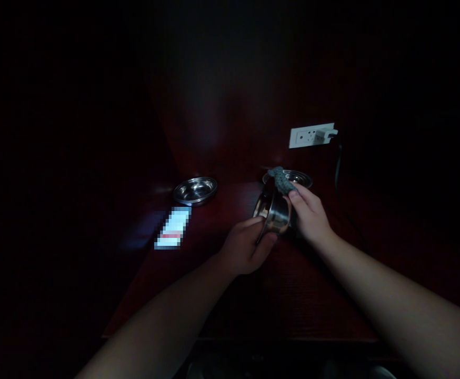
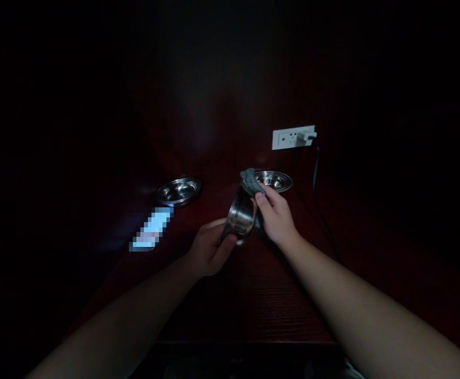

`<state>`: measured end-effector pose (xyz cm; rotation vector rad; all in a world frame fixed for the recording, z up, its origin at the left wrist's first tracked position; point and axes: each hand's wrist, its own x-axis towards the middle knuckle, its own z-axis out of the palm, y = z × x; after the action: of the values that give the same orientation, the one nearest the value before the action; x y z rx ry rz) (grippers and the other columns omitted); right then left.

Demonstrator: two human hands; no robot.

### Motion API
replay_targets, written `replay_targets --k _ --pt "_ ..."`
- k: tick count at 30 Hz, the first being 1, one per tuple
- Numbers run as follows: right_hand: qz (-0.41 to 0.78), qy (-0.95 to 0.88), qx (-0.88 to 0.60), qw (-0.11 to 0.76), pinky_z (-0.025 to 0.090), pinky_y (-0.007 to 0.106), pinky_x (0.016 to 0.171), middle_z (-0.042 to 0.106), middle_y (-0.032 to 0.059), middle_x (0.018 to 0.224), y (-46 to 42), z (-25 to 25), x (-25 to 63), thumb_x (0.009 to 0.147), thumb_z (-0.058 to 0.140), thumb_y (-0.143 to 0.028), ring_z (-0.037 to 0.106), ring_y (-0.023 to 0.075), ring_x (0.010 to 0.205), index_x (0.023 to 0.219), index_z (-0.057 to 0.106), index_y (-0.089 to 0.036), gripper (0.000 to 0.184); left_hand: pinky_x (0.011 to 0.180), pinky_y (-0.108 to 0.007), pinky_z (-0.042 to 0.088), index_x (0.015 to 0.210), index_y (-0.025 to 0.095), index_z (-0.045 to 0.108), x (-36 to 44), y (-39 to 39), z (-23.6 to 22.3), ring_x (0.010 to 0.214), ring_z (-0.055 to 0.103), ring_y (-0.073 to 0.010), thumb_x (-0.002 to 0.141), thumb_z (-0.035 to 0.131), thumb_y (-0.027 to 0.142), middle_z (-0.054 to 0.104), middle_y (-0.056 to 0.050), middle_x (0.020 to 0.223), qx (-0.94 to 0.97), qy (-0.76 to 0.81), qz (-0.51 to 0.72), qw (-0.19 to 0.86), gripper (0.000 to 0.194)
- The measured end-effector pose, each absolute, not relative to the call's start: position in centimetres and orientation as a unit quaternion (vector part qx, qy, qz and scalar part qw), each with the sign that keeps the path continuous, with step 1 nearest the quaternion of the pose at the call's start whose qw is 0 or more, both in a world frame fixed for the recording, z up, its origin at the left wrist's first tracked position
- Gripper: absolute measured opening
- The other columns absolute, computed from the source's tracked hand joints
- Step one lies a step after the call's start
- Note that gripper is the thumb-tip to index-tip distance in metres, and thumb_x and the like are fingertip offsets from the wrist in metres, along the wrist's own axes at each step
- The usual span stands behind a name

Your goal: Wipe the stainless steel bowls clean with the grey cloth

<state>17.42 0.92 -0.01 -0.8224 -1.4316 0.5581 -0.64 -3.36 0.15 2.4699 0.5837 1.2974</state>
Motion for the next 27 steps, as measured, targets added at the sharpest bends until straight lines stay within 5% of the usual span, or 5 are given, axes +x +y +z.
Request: replay_targets --k 17,22,27 --pt "0.273 -0.623 -0.359 0.639 0.048 0.042 0.09 0.07 0.0056 0.107 1.0 0.1 17.7 0.086 0.055 -0.052 0.063 0.0236 0.098 0.11 0.067 -0.021 0.041 0.068 -0.03 0.052 0.101 0.015 0.062 -0.6 -3.5 0.0 0.077 0.061 -0.0156 0.094 0.041 0.025 0.065 -0.007 0.086 0.847 0.181 0.48 0.141 0.025" --pt "0.356 -0.571 -0.361 0.646 0.052 0.036 0.079 0.072 0.0024 0.094 1.5 -0.5 17.5 0.085 0.055 -0.056 0.066 0.0225 0.089 0.1 0.067 -0.023 0.038 0.076 -0.033 0.053 0.106 0.016 0.061 -0.6 -3.6 -0.1 0.089 0.064 -0.0175 0.096 0.038 0.028 0.066 -0.009 0.099 0.827 0.157 0.526 0.125 0.028" --pt "0.488 -0.508 -0.347 0.62 0.055 0.036 0.065 0.071 0.0048 0.083 1.8 -1.1 17.0 0.085 0.049 -0.061 0.068 0.0228 0.076 0.105 0.063 -0.019 0.048 0.075 -0.032 0.055 0.107 0.018 0.061 -0.4 -3.4 -0.1 0.089 0.065 -0.0171 0.089 0.054 0.028 0.068 -0.008 0.101 0.836 0.181 0.502 0.13 0.022"
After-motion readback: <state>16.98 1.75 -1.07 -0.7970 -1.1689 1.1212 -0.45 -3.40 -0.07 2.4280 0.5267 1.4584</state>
